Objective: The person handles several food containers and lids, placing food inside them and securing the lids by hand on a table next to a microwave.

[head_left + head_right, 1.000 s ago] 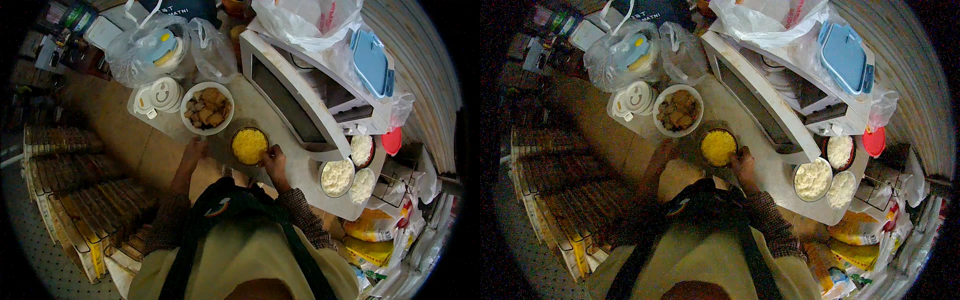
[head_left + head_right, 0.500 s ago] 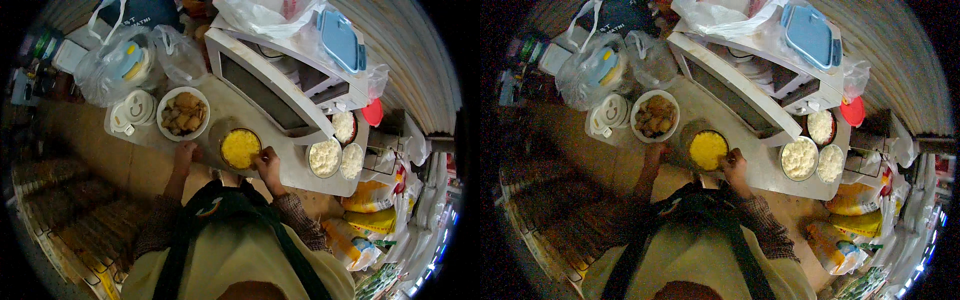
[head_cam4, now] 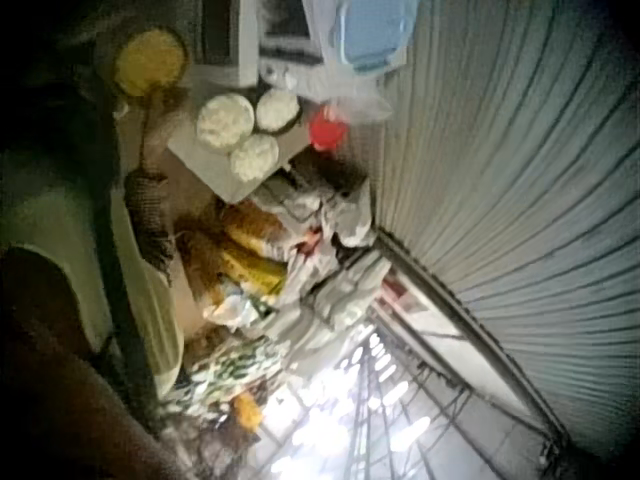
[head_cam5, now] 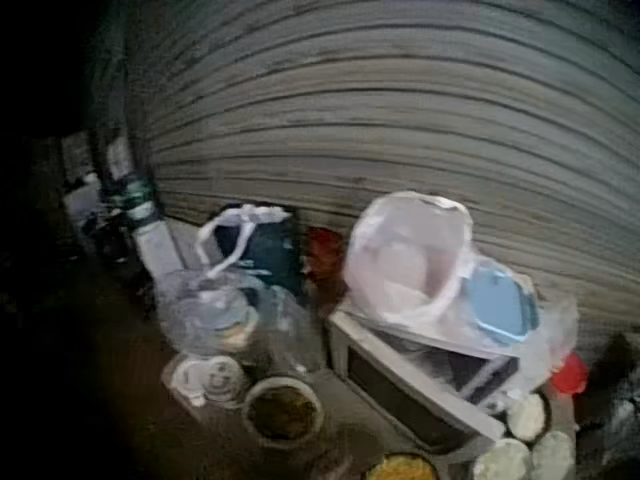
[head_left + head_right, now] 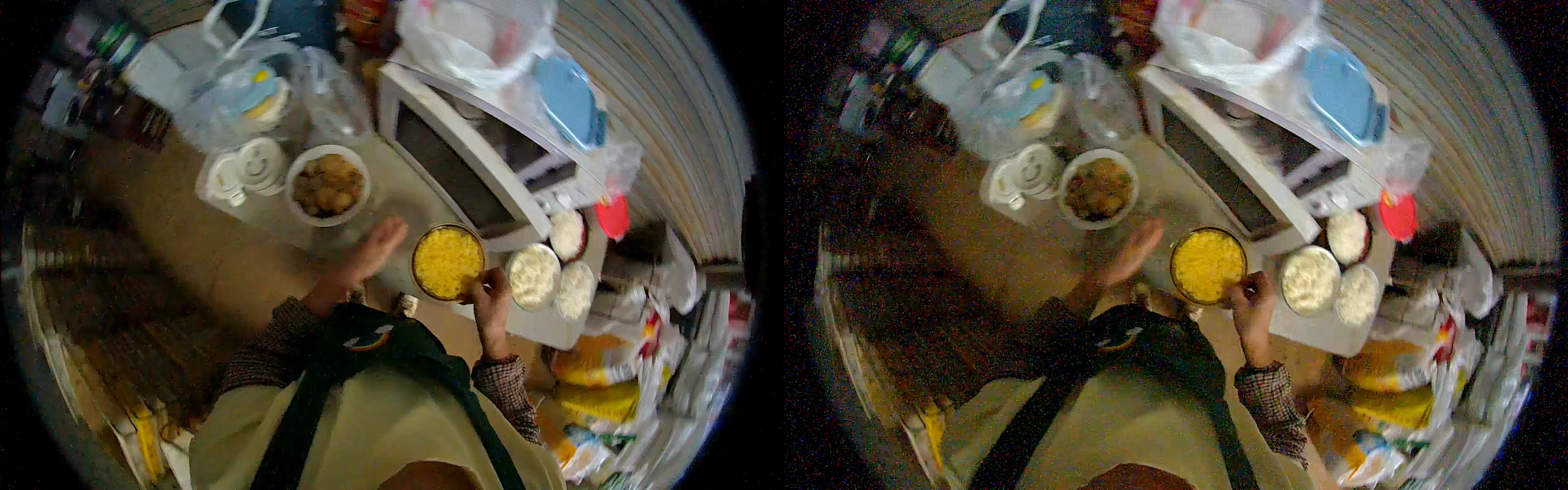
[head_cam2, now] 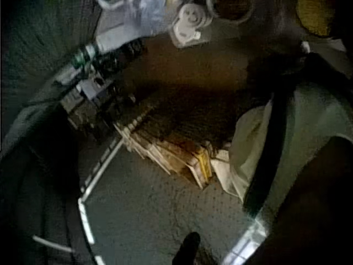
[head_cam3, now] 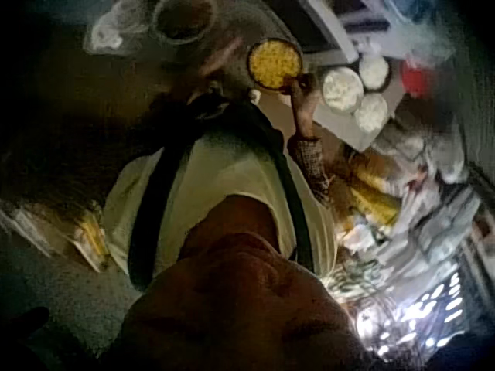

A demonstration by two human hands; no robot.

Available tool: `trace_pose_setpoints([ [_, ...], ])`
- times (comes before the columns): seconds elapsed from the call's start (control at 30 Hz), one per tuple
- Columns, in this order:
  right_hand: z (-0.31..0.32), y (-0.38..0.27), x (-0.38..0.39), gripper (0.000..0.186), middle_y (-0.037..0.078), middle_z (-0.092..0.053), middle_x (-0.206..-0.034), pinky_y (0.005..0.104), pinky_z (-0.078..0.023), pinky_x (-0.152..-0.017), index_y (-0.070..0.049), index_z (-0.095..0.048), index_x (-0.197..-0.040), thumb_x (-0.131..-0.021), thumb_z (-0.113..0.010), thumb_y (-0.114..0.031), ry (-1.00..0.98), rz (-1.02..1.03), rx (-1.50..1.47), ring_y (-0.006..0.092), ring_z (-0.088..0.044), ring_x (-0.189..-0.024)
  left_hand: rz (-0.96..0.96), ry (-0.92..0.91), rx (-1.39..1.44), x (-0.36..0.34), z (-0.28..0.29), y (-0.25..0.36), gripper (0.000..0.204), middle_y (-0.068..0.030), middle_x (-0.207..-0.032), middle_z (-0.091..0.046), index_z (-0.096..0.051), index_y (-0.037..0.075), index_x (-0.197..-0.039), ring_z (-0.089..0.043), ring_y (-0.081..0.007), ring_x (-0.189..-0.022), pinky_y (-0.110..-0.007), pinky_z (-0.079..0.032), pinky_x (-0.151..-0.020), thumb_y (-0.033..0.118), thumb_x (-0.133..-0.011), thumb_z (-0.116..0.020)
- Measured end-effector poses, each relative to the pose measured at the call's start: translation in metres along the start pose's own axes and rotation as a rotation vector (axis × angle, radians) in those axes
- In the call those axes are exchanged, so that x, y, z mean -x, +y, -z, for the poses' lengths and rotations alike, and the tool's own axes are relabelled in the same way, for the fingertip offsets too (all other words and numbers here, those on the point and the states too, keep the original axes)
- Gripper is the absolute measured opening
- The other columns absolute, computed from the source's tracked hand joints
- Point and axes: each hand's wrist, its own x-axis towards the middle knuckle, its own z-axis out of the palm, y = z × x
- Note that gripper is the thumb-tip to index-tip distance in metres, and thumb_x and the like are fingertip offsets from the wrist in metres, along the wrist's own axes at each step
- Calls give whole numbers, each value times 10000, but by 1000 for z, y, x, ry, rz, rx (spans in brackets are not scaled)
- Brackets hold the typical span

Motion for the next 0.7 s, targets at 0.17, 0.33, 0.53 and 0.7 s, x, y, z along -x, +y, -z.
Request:
trace_pose_setpoints([
  [0.17,-65,-12,-20,122,66,-477,-616,254,-396,-428,12,-439,-751,-731,-556,-19,-241,120,169,117,-495,-511,-196,97,191,35,16,-7,499,-155,-1264,-354,-319,9,-1247,-347,-244,-1166,-308,-267,-967,374,-907,-327],
  [0.33,-162,-28,-53,111,77,-495,-643,257,-419,-416,41,-446,-758,-746,-531,-29,-459,118,196,132,-513,-498,-227,459,51,23,104,-49,458,-152,-1067,-517,-428,-15,-1146,-493,-256,-992,-333,-373,-869,360,-905,-322],
  [0.53,-318,-19,-131,162,135,-547,-661,281,-489,-404,108,-464,-792,-750,-534,-32,-613,310,390,200,-578,-481,-105,696,418,31,224,18,535,-125,-1094,-499,-405,-19,-1187,-490,-203,-987,-326,-433,-760,415,-876,-368],
  [0.7,-388,-24,-137,166,152,-562,-680,270,-482,-380,125,-469,-812,-758,-529,-21,-582,167,243,205,-587,-481,-127,865,235,29,274,-7,533,-114,-1084,-489,-420,-19,-1182,-494,-192,-923,-317,-473,-608,409,-866,-393],
])
